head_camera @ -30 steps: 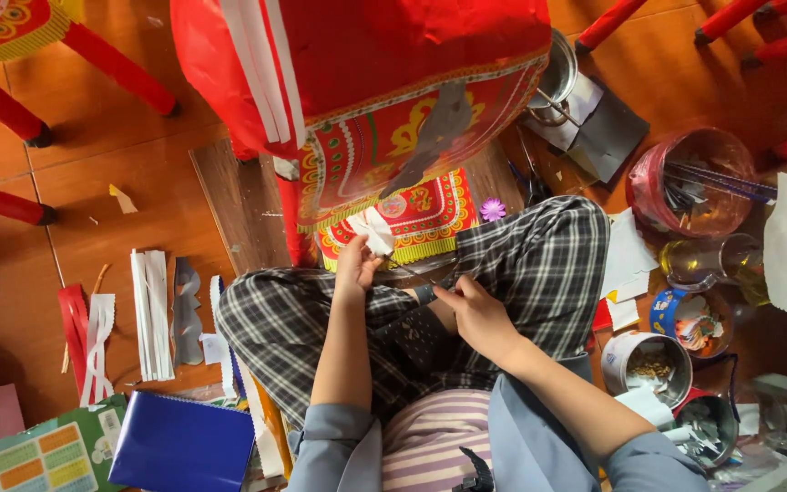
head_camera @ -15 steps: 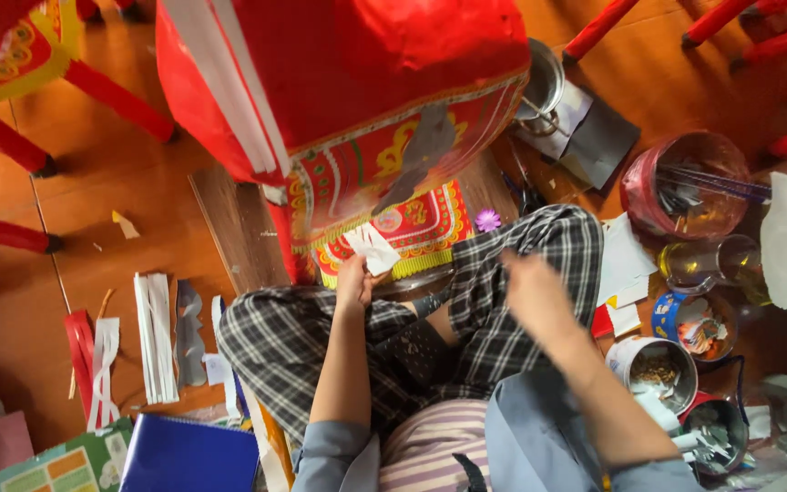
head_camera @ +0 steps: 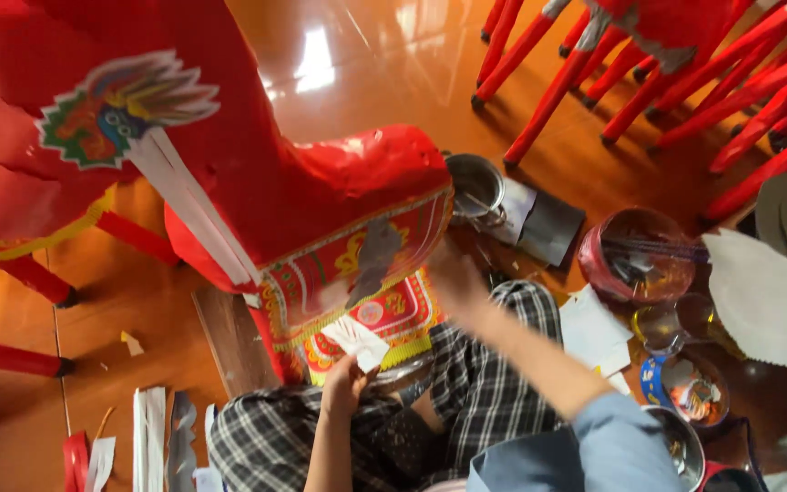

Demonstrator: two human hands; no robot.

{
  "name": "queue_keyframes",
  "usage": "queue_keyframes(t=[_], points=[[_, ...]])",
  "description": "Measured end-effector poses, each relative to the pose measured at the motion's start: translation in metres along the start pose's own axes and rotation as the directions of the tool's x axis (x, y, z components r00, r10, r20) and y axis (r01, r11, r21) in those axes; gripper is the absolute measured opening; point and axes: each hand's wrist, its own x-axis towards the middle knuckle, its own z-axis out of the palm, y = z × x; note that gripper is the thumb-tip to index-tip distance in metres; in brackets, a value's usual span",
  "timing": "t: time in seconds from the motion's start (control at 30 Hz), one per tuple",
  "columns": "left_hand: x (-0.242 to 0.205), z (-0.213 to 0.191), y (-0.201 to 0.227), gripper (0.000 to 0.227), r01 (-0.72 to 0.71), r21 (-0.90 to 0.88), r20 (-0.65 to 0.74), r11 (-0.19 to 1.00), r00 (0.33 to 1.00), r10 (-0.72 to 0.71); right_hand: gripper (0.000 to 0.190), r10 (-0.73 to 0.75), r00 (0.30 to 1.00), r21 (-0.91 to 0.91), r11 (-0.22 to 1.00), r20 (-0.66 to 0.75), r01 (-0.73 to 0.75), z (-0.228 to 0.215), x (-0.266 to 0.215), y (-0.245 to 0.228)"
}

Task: Decorating red paper horse figures with colorful paper ornaments and strips

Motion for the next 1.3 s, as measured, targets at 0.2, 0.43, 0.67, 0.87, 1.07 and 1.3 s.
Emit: queue_keyframes(t=[0.2,0.43,0.67,0.87,1.07,1.3], points=[[0.007,-0.031,-0.021,0.02,-0.026,0.009,0.366,1.0,0.93,0.021,0.011,-0.774,0.628,0.17,0.61,-0.08,0.774,0.078,-0.077,-0.02],[-0.073,-0.035,0.026,0.073,-0.459,0.618,0.291,0.639,0.888,0.357,0.009,-0.748,0.664,0.462,0.583,-0.017,0.668,0.009,-0.069,-0.044],[-0.115,-0.028,0.055,0.076,-0.456,0.371,0.553,0.809,0.808,0.201,0.012,-0.665,0.747,0.75,0.498,0.007,0.436,-0.109,-0.056,-0.041],[-0.116,-0.051,0.089,0.045,-0.629,0.037,0.577,0.777,0.648,0.498,0.013,-0.49,0.868,0.913,0.315,-0.077,0.259,-0.128,-0.037,-0.016],[-0.212,0.027,0.145,0.032,-0.63,-0.054,0.488,0.774,0.66,0.571,0.01,-0.419,0.885,0.961,0.086,-0.204,0.262,-0.132,-0.026,-0.01],[-0.254,0.066,0.164,0.053,-0.664,0.012,0.486,0.748,0.657,0.576,0.011,-0.23,0.939,0.966,-0.015,-0.254,0.258,-0.141,-0.019,-0.01]])
